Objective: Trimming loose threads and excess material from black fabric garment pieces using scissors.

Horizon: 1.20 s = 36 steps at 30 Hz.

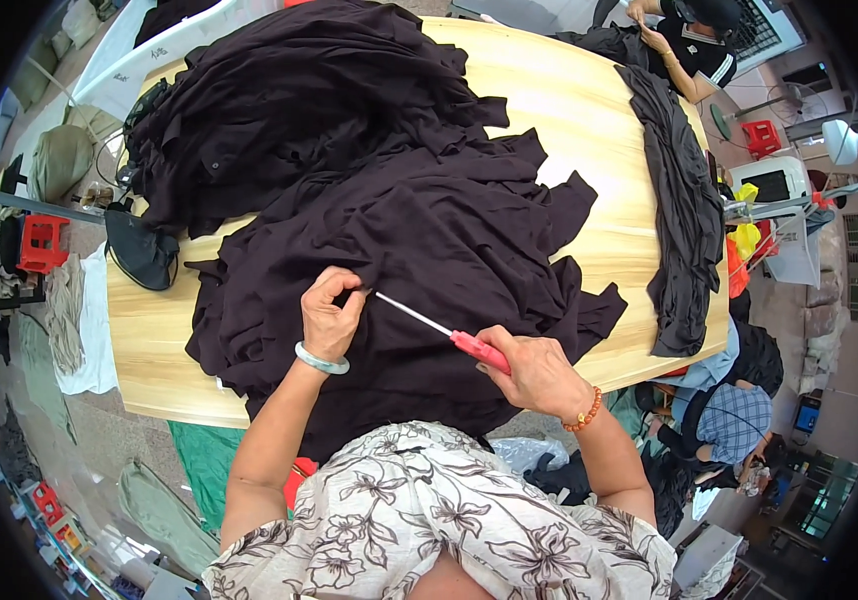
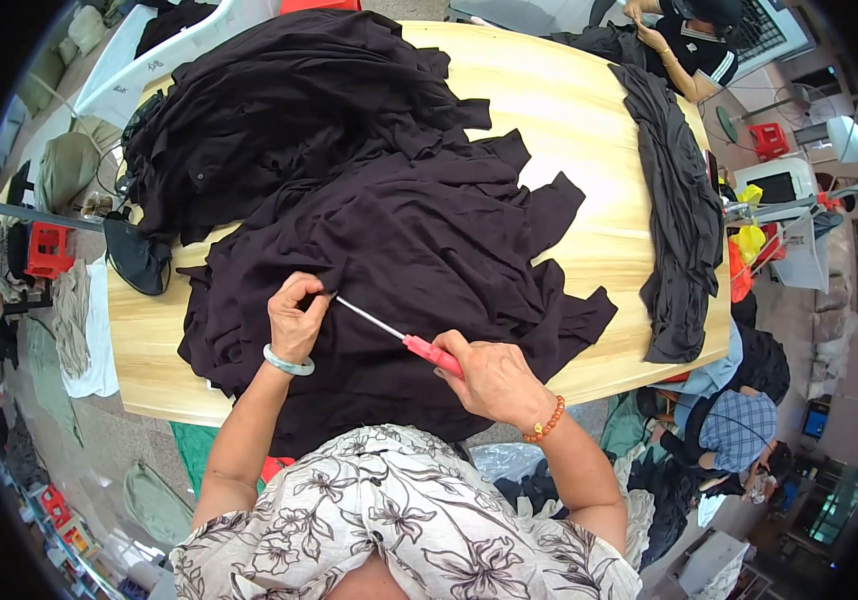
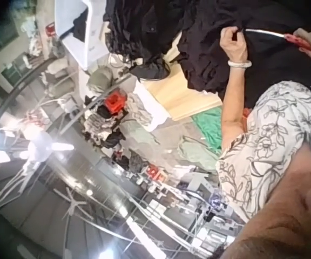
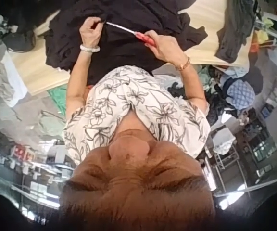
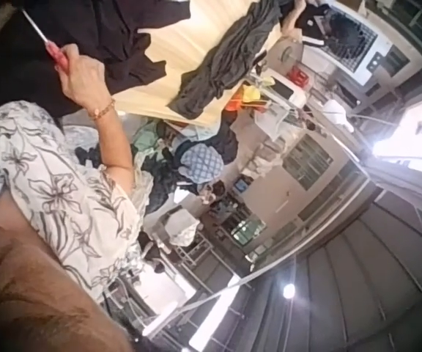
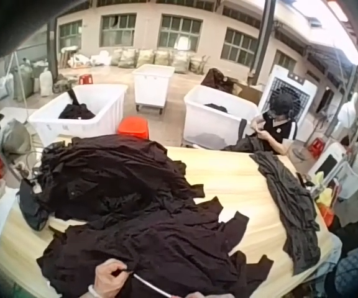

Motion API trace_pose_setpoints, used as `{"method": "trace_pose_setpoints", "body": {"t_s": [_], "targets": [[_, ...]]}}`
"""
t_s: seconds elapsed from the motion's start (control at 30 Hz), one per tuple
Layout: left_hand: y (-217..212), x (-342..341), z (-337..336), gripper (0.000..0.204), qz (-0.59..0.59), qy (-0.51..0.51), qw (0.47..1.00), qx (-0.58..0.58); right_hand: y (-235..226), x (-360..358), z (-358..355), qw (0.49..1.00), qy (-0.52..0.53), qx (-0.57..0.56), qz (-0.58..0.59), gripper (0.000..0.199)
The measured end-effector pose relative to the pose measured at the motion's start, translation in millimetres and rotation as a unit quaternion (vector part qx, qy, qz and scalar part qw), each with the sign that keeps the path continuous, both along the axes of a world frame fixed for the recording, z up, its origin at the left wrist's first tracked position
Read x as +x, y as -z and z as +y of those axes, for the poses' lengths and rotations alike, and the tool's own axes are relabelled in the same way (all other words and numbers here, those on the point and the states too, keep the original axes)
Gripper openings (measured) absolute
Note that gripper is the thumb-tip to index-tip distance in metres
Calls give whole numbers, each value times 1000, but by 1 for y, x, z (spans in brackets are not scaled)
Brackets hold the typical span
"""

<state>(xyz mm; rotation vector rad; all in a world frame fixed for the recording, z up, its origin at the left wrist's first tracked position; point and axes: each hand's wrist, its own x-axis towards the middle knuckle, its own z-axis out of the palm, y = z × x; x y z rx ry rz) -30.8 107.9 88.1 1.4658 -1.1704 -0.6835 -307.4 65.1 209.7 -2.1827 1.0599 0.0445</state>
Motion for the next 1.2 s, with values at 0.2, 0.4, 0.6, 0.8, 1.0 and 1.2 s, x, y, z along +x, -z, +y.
{"method": "trace_pose_setpoints", "body": {"t_s": [0.2,0.4,0.6,0.8,1.0,1.2], "targets": [[5,4,5,10,20,-5,999,-27,0,0,2,999,-2,28,15,30],[-19,11,32,38,274,32,945,176,17,-12,11,999,6,28,-44,32],[-10,3,85,29,219,-1,941,257,21,-14,16,999,-3,27,-42,39],[-6,-6,77,19,294,-75,935,185,16,-9,17,999,-29,29,-12,40],[5,-9,72,15,260,-109,944,173,14,0,19,998,-51,22,-14,38],[-1,-12,70,11,94,-82,985,116,10,2,20,997,-71,10,19,29]]}}
